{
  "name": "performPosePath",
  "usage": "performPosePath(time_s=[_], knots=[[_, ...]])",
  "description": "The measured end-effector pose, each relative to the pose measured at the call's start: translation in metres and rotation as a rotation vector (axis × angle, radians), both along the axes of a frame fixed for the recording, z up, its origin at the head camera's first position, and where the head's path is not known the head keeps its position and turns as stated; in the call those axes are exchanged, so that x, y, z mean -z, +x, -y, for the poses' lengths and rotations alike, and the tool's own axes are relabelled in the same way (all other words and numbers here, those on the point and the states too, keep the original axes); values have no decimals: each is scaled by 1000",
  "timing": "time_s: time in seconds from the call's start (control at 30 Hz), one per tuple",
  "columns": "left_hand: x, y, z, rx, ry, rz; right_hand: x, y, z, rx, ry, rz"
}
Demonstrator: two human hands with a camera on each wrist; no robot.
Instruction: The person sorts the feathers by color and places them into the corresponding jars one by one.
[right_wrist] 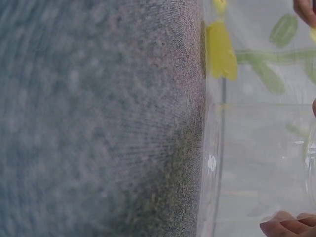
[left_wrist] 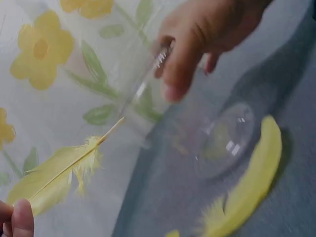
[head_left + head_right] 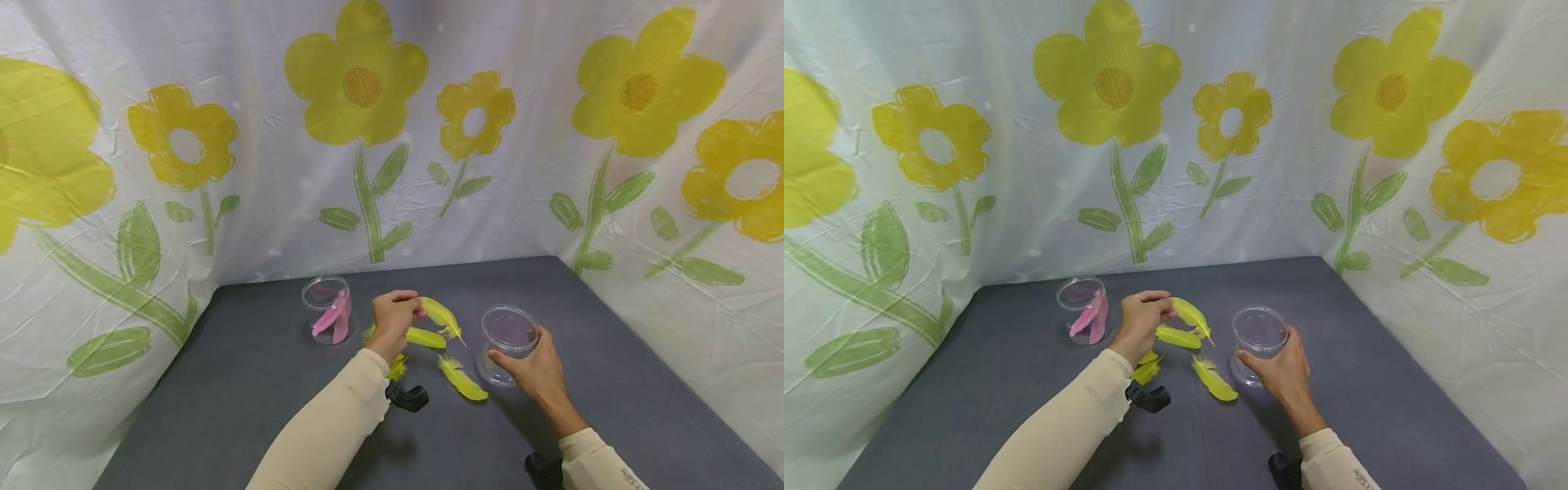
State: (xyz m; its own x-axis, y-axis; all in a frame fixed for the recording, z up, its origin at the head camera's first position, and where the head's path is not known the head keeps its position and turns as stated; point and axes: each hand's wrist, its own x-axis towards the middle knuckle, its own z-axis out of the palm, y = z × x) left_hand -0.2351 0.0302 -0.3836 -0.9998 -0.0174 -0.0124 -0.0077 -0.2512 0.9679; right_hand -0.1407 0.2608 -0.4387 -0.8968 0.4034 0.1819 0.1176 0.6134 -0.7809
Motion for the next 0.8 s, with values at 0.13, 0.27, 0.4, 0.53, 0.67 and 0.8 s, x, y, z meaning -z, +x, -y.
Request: performPosePath(time_s=[0.13,0.27,0.4,0.53,0.67,0.8], knots=[[-12,2,-10,0,44,-53,0,0,0,-2,-4,-2],[-21,5,-22,-5,66,-108,0,1,1,-3,-2,-9],[-29,8,-36,-10,66,-151,0,0,0,1,3,-8],[-33,12,-51,-8,57,-188,-1,0,0,5,6,-10],[-34,17,-65,-14,26,-220,-1,0,0,5,7,-12],[-30,23,-78,-26,-26,-245,-1,0,1,-3,-1,-7]])
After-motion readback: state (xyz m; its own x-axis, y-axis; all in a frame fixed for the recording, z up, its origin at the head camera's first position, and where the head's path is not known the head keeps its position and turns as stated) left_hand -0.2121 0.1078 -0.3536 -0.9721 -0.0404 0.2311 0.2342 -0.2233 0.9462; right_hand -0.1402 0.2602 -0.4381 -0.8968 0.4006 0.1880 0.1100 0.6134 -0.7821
